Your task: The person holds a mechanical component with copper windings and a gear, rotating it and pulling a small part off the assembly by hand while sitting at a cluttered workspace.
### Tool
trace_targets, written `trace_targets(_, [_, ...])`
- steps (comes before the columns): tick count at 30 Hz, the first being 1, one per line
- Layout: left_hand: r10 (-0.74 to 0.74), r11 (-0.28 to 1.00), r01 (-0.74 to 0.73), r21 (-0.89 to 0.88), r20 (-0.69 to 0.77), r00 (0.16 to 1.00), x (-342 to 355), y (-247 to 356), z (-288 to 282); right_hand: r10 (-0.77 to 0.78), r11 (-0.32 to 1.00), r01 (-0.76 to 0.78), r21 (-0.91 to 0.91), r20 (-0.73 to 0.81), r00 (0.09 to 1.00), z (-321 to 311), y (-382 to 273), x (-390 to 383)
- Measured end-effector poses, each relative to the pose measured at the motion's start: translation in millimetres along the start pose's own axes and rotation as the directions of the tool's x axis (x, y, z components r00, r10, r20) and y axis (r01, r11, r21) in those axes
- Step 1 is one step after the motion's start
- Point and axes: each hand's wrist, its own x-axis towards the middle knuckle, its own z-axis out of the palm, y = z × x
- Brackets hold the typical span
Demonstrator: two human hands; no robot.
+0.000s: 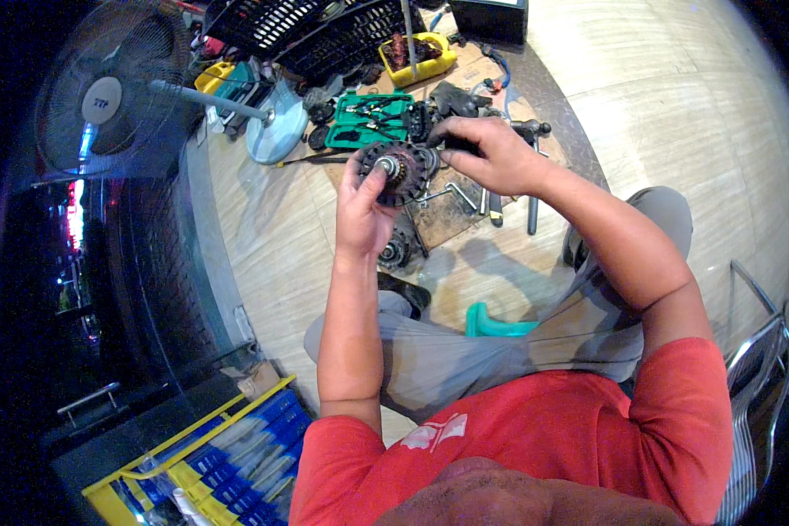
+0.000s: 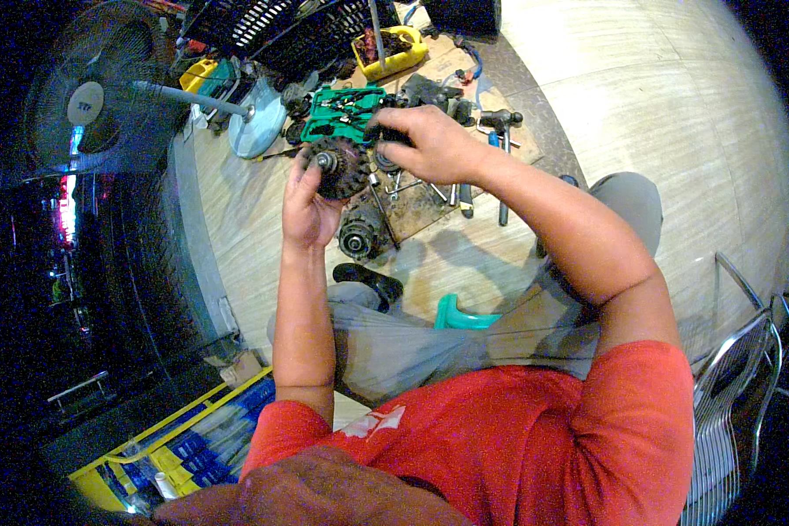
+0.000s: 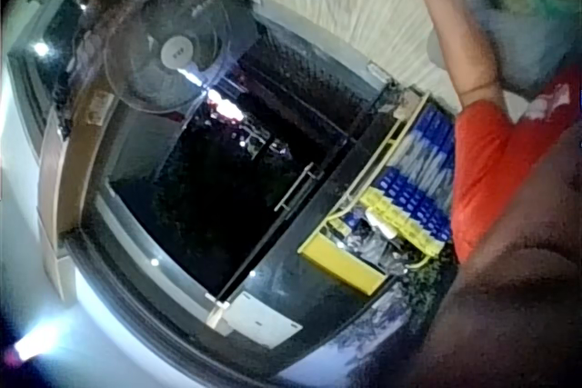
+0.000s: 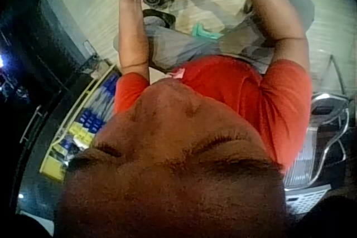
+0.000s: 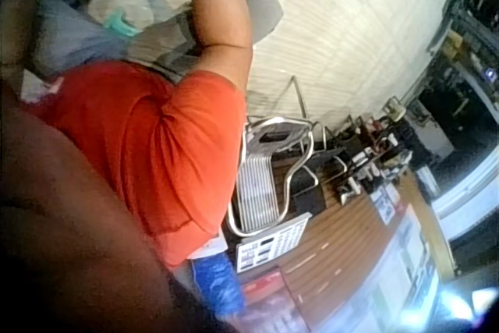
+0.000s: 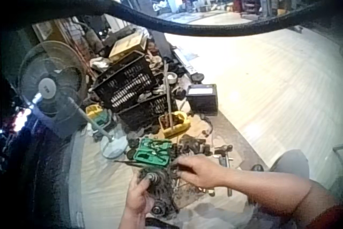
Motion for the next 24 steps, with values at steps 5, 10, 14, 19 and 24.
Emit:
trace_targets(5, [0.111,0.993,-0.105,0.059,-0.117,0.987,5.1,0.5,-12.1,-0.050,0.999,0.052,-0.015,0.105,0.993,-2.6,-0.6,0.6])
trace_targets(10, [0.150,0.980,-0.180,-0.091,-0.266,0.952,12.3,5.5,-27.3,0.028,0.973,0.032,-0.228,0.258,0.966,-3.6,-0.9,-1.6])
trace_targets(14, [0.166,0.957,-0.229,-0.178,-0.314,0.935,10.1,18.2,-22.9,0.119,0.915,-0.009,-0.402,0.250,0.961,-1.4,7.1,-4.0])
trace_targets(19, [0.206,0.921,-0.300,-0.248,-0.341,0.917,5.5,35.6,-28.2,0.200,0.877,-0.081,-0.473,0.207,0.958,-1.8,15.7,-1.3])
trace_targets(24, [0.246,0.902,-0.361,-0.235,-0.407,0.880,2.1,46.0,-27.4,0.214,0.839,-0.094,-0.536,0.166,0.963,-10.4,31.1,-1.1])
